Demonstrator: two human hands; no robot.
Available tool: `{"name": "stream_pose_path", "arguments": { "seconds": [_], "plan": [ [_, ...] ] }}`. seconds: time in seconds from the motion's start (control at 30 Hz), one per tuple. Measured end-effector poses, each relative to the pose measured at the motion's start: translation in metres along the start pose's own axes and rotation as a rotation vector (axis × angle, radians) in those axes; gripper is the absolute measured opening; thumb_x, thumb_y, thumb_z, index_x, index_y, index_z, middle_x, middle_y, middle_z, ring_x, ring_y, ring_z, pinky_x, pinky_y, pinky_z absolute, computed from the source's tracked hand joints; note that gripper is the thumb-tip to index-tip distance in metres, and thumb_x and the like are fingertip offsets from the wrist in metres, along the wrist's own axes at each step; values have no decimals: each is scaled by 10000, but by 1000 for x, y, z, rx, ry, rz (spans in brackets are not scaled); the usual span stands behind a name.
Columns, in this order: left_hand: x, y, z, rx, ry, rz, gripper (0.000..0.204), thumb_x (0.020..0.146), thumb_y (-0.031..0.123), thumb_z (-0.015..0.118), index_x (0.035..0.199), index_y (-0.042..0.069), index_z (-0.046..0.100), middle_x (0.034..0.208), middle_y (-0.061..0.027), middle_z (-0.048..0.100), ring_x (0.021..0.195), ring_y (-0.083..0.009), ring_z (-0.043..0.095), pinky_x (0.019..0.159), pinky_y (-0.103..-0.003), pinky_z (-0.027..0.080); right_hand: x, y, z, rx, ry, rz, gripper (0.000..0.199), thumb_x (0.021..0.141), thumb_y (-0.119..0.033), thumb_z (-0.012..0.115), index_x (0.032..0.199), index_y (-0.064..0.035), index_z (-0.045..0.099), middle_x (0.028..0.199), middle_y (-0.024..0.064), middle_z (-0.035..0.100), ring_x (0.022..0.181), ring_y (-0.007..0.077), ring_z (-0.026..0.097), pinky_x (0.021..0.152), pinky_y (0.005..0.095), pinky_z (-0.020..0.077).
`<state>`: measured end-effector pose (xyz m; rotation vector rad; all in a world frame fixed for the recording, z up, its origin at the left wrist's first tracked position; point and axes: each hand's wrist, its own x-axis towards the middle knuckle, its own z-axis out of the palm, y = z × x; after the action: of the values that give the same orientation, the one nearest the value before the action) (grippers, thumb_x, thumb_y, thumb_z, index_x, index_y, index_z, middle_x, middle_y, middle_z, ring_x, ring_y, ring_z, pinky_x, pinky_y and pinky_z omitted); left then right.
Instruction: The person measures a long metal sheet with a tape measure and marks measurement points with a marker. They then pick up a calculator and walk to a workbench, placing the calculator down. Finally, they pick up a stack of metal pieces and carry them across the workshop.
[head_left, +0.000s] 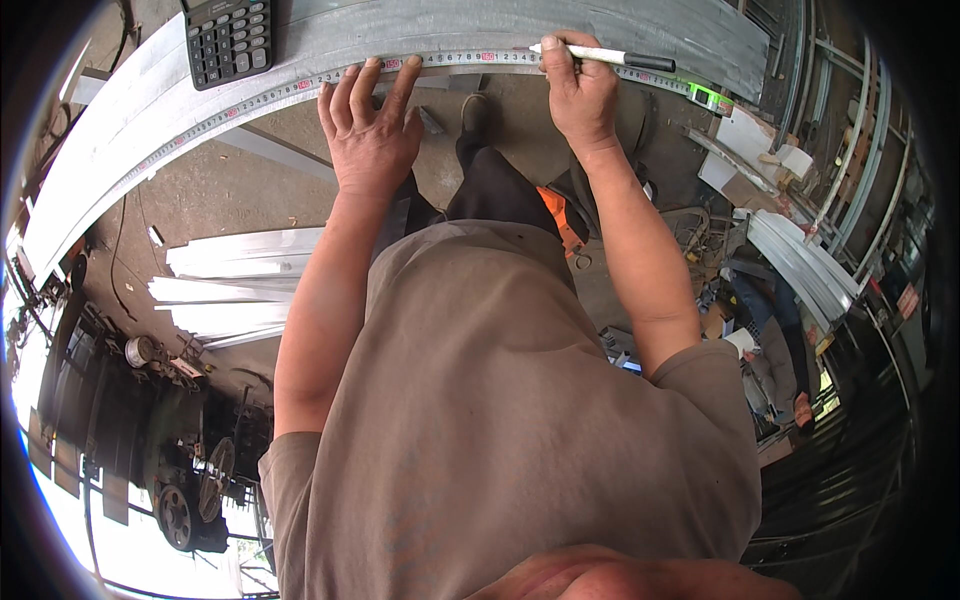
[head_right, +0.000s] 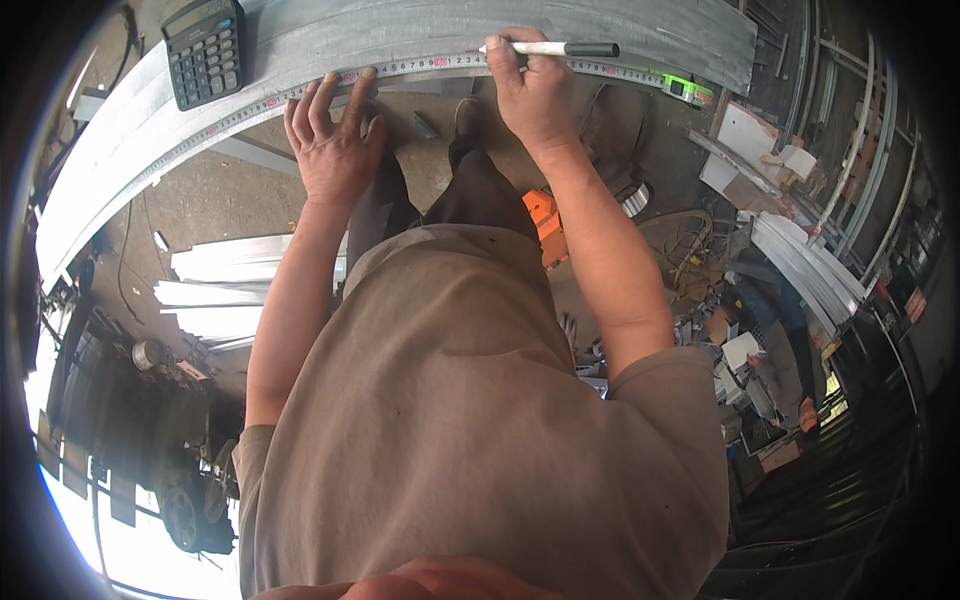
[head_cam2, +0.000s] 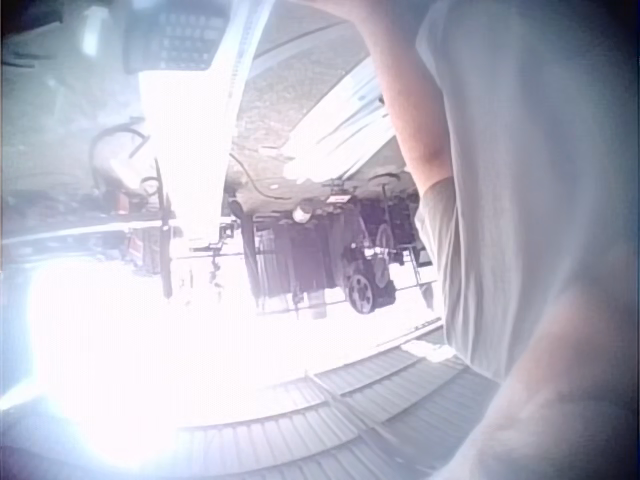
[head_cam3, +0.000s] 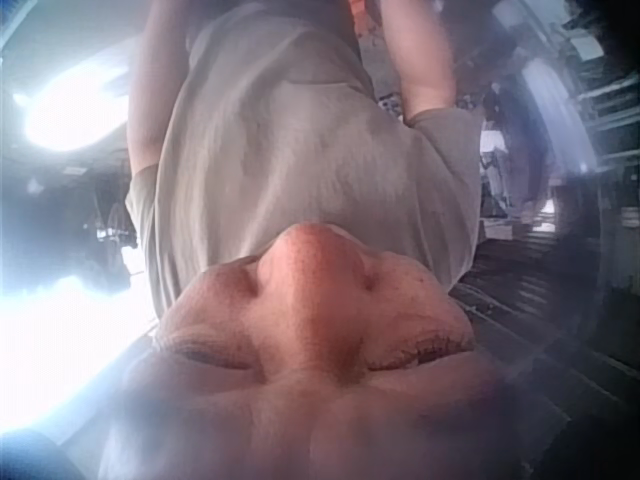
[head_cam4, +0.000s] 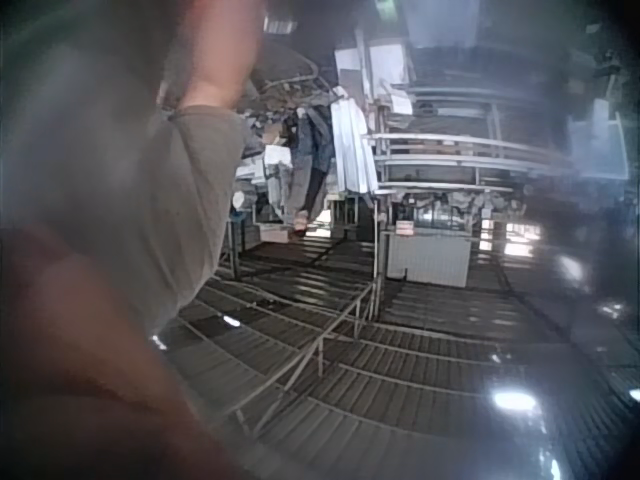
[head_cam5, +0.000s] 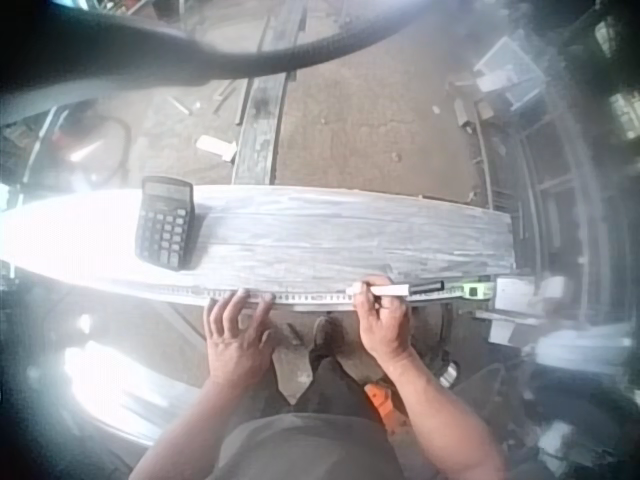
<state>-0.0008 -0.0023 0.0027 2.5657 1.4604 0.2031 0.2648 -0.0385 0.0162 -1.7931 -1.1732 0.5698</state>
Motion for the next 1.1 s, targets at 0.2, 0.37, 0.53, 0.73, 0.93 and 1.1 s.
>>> {"name": "stream_pose_path", "arguments": {
  "seconds": [0.2,0.37,0.53,0.73,0.93,1.1],
  "plan": [
    [0,0,1,3,11,5,687,911,367,765,1552,422,525,1556,-45,342,1503,-294,296,1300,-567,201,0,0,0,-8,3,3,261,1049,-313,712,1027,-54,726,727,44,711,673,175,696,641,320,551],
    [0,0,2,-1,18,4,684,910,370,767,1548,423,527,1554,-41,342,1503,-293,296,1299,-566,204,0,-1,-1,-22,1,3,264,1045,-317,712,1021,-54,729,733,51,718,676,184,702,646,329,555],
    [0,0,2,-1,9,0,682,910,371,767,1547,422,529,1562,-41,337,1505,-295,295,1300,-565,202,1,-2,-1,-24,1,13,262,1043,-314,713,1018,-54,729,742,61,726,685,197,714,650,339,562],
    [0,0,3,1,10,1,682,910,370,768,1547,420,530,1565,-41,341,1504,-298,299,1299,-568,202,1,-4,-1,-23,-5,17,254,1042,-307,715,1024,-54,726,753,72,732,696,208,723,657,344,568],
    [1,-1,3,3,26,4,679,908,369,769,1543,425,533,1554,-41,347,1501,-295,306,1297,-569,211,1,-4,-1,-26,-4,26,244,1041,-298,718,1024,-54,726,751,70,730,694,206,720,653,337,566],
    [1,0,4,4,29,3,679,906,366,771,1540,429,536,1551,-41,346,1501,-294,308,1298,-570,213,1,-4,-1,-22,-2,18,242,1044,-295,714,1030,-54,724,752,64,729,697,197,718,654,333,566]
  ]
}}
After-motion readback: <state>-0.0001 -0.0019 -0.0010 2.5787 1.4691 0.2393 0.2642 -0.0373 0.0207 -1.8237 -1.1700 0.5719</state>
